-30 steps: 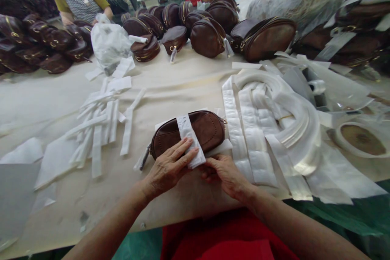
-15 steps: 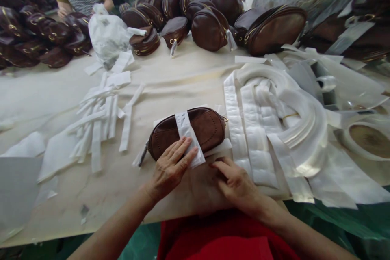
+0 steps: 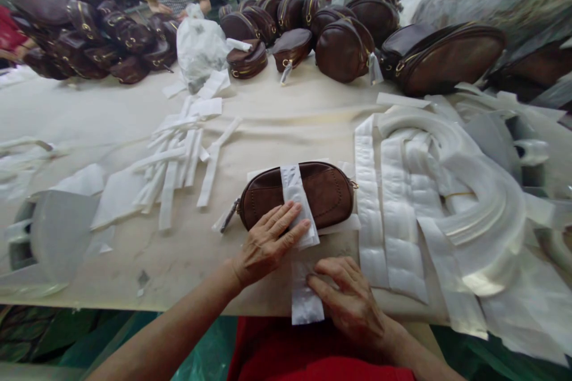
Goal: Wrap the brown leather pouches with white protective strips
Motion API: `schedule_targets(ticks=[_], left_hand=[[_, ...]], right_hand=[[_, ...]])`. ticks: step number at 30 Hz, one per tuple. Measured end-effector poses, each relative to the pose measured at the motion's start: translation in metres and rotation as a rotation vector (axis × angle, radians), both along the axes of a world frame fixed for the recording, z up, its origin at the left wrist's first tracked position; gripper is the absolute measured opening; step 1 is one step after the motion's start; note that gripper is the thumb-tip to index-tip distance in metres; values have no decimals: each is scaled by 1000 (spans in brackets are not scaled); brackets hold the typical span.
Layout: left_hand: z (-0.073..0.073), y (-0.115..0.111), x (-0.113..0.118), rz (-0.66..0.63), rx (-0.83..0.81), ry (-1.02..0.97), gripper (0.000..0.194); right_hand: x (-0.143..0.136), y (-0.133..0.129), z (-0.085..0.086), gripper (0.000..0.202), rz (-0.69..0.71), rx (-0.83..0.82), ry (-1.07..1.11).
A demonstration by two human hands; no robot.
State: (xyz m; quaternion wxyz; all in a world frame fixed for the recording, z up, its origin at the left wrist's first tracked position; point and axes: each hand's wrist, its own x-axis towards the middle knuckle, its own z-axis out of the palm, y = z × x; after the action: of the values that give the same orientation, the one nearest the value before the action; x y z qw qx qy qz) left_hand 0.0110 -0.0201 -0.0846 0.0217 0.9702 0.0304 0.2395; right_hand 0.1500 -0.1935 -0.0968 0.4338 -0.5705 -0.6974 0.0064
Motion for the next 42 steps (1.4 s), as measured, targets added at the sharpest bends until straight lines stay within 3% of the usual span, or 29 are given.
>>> schedule_targets(ticks=[4,8,14,19,23,31,36,42], left_hand=[[4,0,0,-10,62,26,38],[3,-1,-1,-23,92,37,36],[1,0,-1,-6,-3,-20,38],[14,4,-5,-56,-286,31,42],[16,3,-3,-13,-424,1,30],[13,-6,11,109,-375,-82,14],[19,-10,17,171,-287,-69,6],[15,-18,19,207,-230,-89,4]], right_hand=[[7,1,23,29,130,58,-102],[14,18,38,26,85,82,-137],[18,39,26,25,3,53,-260],[16,32,10,29,35,77,-307],[14,28,2,30,27,82,-334],[17,30,1,28,28,107,-273],[18,20,18,26,80,106,-182],[11,1,33,30,182,49,-200]])
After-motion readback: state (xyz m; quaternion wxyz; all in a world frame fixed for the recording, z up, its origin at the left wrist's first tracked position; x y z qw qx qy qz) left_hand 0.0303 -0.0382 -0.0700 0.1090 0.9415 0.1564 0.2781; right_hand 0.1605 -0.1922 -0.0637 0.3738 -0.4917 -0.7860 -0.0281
